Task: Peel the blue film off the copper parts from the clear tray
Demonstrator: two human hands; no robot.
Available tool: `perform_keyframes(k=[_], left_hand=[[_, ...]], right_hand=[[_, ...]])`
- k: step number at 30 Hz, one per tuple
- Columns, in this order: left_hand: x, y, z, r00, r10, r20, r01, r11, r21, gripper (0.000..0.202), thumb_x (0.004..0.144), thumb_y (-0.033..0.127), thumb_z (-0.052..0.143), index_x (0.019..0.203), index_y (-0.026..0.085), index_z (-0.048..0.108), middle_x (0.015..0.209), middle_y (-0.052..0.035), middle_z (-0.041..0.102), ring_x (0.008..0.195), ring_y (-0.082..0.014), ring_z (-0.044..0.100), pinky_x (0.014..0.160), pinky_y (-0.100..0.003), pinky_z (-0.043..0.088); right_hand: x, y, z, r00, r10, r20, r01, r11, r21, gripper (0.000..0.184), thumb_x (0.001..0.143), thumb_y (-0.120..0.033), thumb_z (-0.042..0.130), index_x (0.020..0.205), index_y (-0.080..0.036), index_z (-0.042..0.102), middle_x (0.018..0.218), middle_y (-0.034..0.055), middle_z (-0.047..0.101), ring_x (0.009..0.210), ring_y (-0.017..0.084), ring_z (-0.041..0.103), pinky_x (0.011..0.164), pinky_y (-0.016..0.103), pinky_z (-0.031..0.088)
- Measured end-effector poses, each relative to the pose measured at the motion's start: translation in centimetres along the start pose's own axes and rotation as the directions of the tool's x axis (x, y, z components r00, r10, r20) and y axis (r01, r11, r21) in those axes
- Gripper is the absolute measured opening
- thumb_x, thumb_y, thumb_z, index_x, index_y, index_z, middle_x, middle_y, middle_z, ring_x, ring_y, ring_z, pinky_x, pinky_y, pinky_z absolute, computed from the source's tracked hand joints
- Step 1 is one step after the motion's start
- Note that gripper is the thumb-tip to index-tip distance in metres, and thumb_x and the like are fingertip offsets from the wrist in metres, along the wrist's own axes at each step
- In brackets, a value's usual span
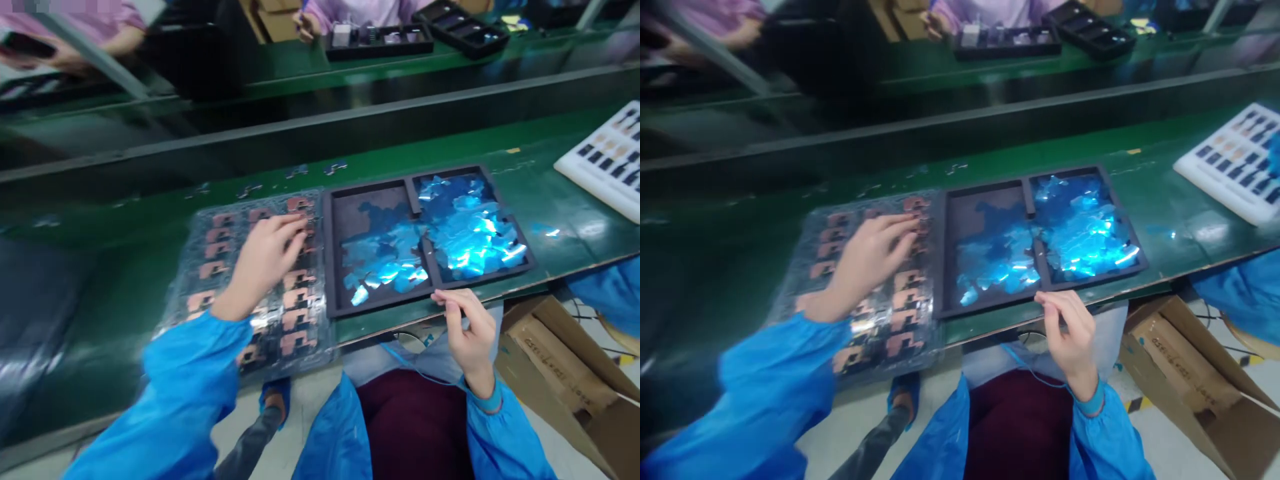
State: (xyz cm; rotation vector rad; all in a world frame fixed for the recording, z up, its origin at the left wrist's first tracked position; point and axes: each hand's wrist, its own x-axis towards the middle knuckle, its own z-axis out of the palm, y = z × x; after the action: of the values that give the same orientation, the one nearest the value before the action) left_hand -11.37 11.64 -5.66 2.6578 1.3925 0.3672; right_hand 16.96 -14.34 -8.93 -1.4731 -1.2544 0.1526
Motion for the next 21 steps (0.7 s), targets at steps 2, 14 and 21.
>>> perform_keyframes(k=[2,14,21], left_hand=[[1.6,0.4,-0.9,0.999,0.032,-0.022,-0.032,0.999,0.013,0.051,0.110,0.042,0.037,0.133,0.013,0.071,0.144,-0.0177,0.069,0.134,-0.0333,0.060,0.119,-0.049,0.044],[20.1,-1.1,2.9,0.977,-0.210,0.023,0.210,0.977,-0.041,0.040,0.101,0.027,0.059,0.135,0.009,0.070,0.140,-0.0225,0.068,0.136,-0.0372,0.053,0.118,-0.053,0.040],[24.9,-1.7,4.7,0.965,-0.228,0.126,0.253,0.938,-0.238,0.026,0.077,0.019,0.083,0.102,0.013,0.079,0.095,-0.0107,0.080,0.097,-0.0275,0.071,0.101,-0.043,0.052]], right_hand=[[0.9,0.9,-0.5,0.993,-0.086,-0.086,0.071,0.983,-0.167,0.025,0.105,-0.010,0.060,0.115,-0.023,0.078,0.101,0.0073,0.084,0.095,0.023,0.078,0.084,0.041,0.065],[1.1,4.5,-1.6,0.945,-0.319,-0.076,0.271,0.890,-0.366,0.035,0.097,-0.003,0.071,0.126,-0.021,0.077,0.105,0.0092,0.083,0.097,0.027,0.077,0.086,0.043,0.061],[1.6,4.2,-0.6,0.947,-0.313,-0.066,0.286,0.921,-0.263,0.034,0.096,0.000,0.068,0.123,-0.019,0.078,0.106,0.0094,0.082,0.096,0.025,0.076,0.085,0.042,0.061]])
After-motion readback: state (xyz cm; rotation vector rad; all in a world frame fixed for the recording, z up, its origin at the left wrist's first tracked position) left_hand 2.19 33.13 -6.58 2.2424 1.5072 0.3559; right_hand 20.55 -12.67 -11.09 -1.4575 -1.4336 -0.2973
